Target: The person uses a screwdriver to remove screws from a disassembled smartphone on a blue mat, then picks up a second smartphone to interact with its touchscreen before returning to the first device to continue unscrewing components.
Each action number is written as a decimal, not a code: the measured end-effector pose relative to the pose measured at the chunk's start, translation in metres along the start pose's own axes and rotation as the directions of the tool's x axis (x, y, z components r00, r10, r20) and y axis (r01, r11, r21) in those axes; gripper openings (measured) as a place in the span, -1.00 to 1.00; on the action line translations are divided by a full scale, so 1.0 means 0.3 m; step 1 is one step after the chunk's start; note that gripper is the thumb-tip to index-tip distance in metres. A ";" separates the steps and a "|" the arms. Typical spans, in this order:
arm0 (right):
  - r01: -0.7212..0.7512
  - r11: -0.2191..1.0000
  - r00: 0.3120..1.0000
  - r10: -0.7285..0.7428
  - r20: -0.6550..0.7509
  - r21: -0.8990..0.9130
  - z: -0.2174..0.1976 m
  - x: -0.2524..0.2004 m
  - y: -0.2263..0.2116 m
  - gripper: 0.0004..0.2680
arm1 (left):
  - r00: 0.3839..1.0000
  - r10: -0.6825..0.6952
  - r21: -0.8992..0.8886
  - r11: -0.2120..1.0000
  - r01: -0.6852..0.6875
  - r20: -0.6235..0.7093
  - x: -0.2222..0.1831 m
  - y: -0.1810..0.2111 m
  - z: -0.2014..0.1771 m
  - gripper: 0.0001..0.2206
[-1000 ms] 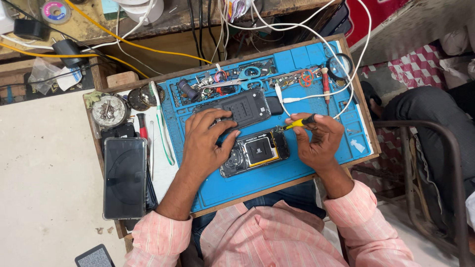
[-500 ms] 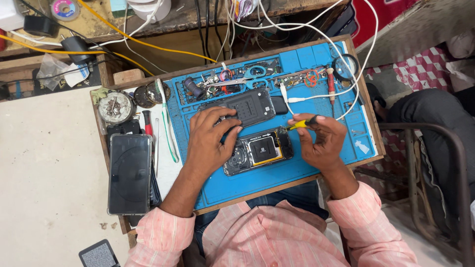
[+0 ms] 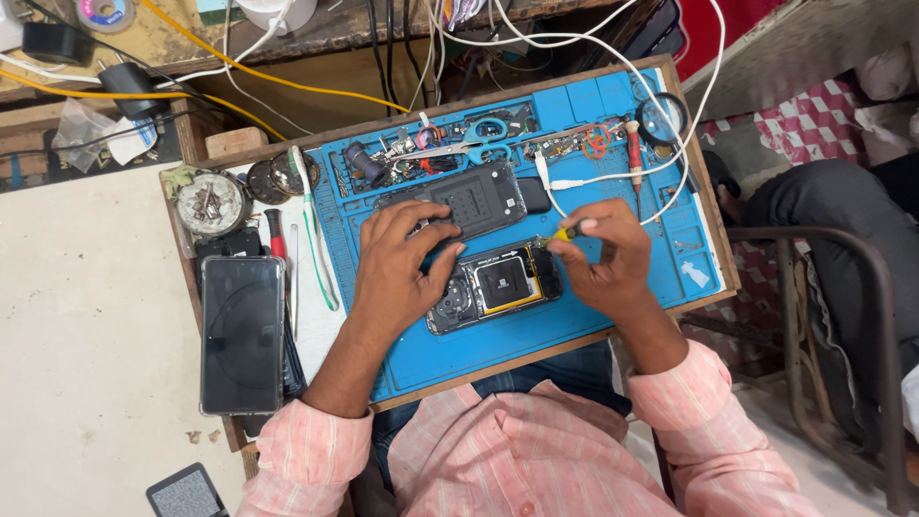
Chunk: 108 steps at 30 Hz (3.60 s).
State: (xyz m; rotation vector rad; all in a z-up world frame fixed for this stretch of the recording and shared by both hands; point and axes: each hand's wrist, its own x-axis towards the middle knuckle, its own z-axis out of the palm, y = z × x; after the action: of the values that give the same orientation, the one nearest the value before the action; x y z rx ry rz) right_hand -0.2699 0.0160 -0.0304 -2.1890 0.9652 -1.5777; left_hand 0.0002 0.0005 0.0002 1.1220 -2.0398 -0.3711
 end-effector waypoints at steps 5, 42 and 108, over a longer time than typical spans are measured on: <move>-0.062 0.994 0.998 0.060 0.018 0.094 0.000 -0.029 0.013 -0.68 | 1.000 0.002 0.002 1.000 -0.002 0.008 0.001 -0.001 0.000 -0.84; -0.138 0.969 0.970 0.174 -0.168 0.204 0.031 -0.013 -0.046 -0.62 | 0.996 -0.008 0.051 0.999 0.012 -0.094 0.000 -0.026 0.001 -0.85; -0.002 0.997 0.987 0.015 -0.162 0.083 -0.118 -0.352 0.336 -0.53 | 0.837 -0.543 -0.555 0.678 0.482 0.063 -0.519 0.438 -0.215 -0.87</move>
State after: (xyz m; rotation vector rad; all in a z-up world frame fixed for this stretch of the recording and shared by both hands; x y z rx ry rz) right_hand -0.3572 0.0161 -0.1525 -2.0237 0.9345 -1.7822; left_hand 0.0201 0.2089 0.0425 1.2804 -1.3334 -1.0898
